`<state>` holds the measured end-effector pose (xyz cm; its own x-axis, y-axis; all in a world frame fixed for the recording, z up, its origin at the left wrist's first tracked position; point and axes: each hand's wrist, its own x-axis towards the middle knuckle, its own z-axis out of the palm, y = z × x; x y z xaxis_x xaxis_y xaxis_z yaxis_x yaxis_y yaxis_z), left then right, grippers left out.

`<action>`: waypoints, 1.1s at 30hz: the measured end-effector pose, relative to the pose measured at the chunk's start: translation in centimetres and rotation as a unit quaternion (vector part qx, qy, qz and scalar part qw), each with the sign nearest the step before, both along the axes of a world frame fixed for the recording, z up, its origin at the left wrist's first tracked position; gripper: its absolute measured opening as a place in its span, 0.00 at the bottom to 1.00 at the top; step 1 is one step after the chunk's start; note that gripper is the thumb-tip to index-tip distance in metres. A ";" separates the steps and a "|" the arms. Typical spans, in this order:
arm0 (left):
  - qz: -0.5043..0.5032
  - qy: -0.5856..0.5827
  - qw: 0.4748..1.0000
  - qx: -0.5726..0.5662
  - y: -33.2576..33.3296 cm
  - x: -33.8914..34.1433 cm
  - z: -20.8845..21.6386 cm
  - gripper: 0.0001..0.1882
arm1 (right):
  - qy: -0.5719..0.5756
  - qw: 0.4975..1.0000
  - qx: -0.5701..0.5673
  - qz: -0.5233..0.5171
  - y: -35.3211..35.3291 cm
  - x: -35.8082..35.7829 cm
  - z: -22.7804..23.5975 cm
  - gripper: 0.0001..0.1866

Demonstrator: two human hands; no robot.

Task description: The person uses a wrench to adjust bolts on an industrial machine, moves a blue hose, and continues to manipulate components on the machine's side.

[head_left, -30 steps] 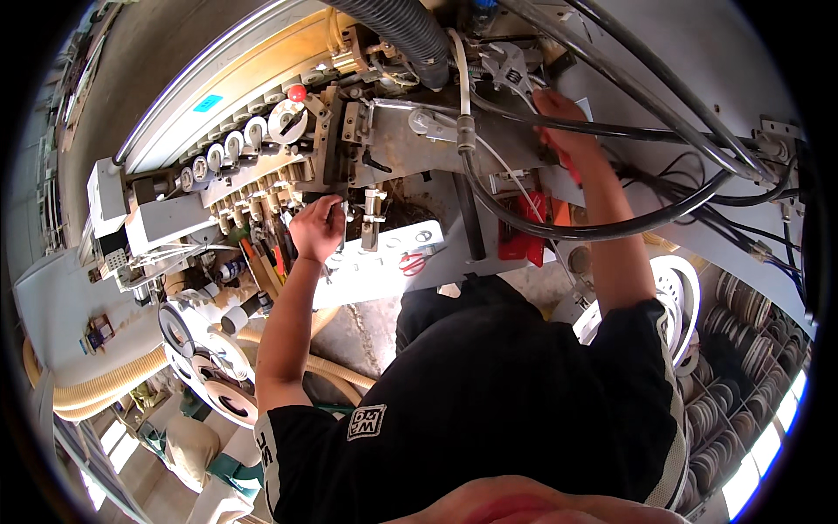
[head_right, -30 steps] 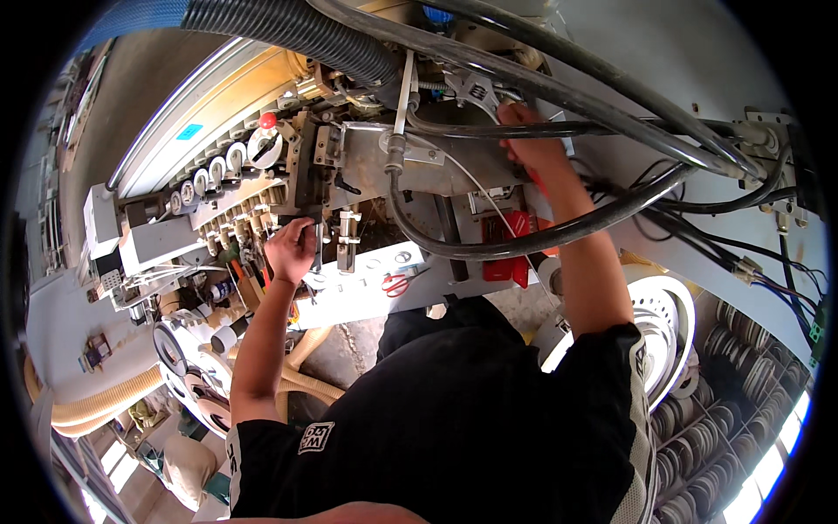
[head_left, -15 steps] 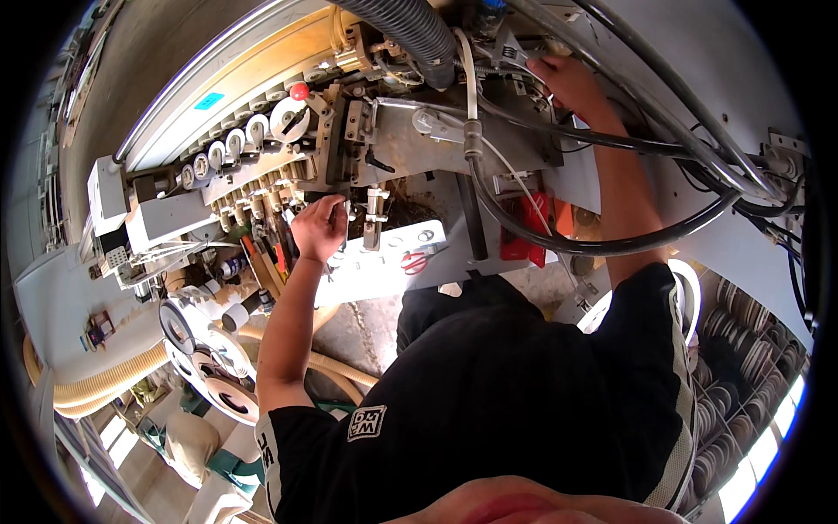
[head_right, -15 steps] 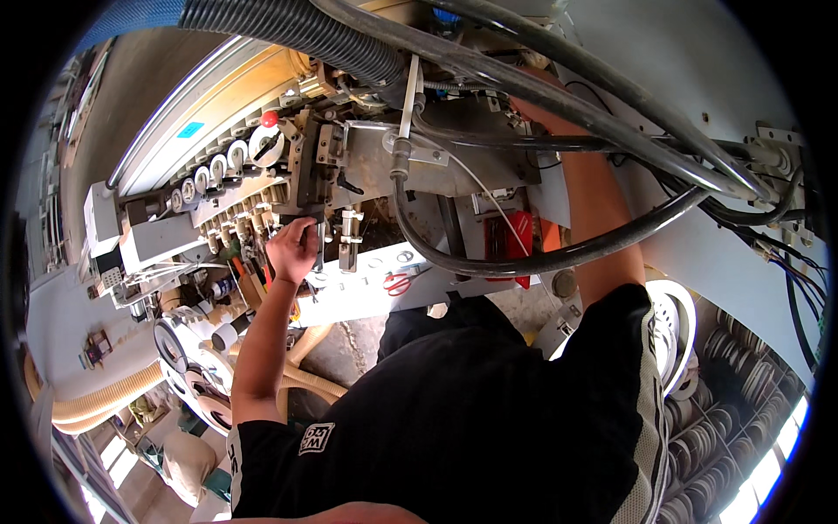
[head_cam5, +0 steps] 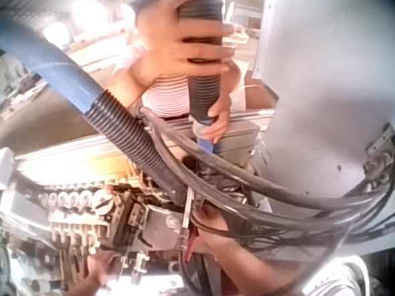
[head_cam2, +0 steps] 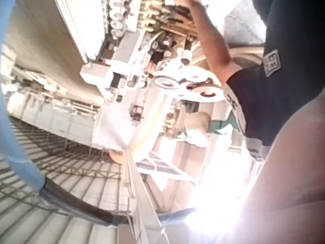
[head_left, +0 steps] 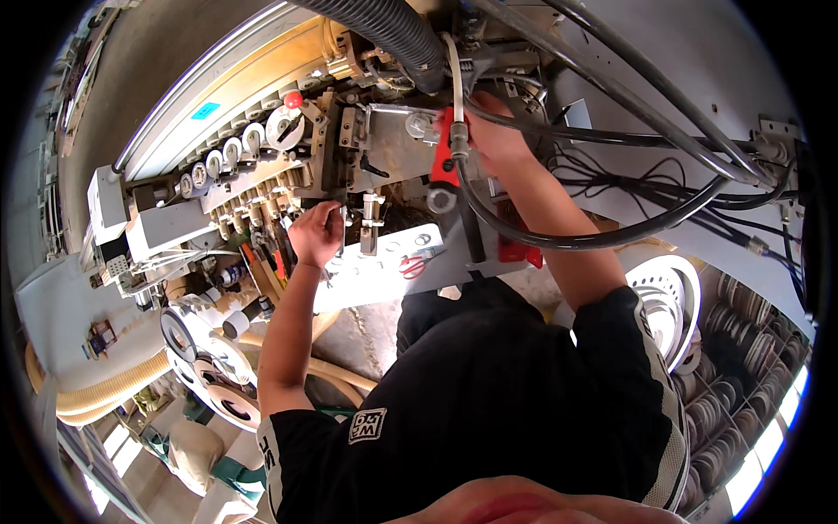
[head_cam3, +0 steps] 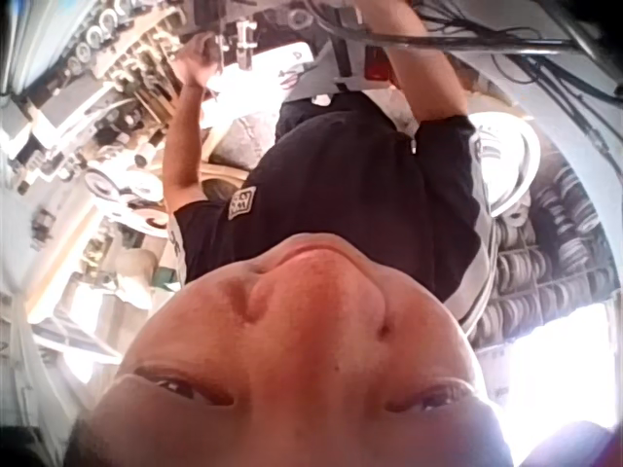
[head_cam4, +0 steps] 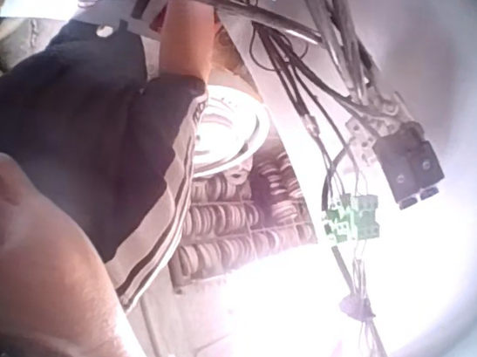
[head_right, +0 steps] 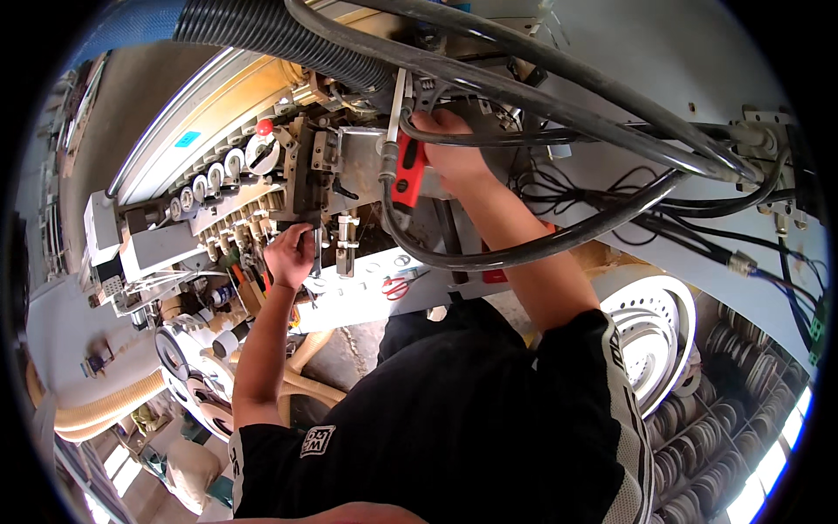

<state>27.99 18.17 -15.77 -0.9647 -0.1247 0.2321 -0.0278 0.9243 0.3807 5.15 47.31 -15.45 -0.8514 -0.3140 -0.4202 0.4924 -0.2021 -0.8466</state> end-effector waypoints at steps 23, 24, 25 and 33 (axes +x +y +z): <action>-0.015 0.038 0.999 0.013 0.0 -0.1 0.4 0.04 | 0.168 0.881 0.402 0.184 10.6 -9.6 5.2 0.24; -0.015 0.033 0.999 0.012 0.1 -0.1 0.4 0.04 | 0.181 0.874 0.402 0.204 10.7 -10.2 4.9 0.24; -0.015 0.028 0.999 0.012 0.1 0.0 0.4 0.04 | 0.194 0.866 0.402 0.225 10.8 -10.6 4.6 0.24; 0.001 0.018 1.000 0.011 0.1 0.3 0.3 0.04 | 0.178 0.925 0.327 0.077 2.2 -2.4 2.7 0.20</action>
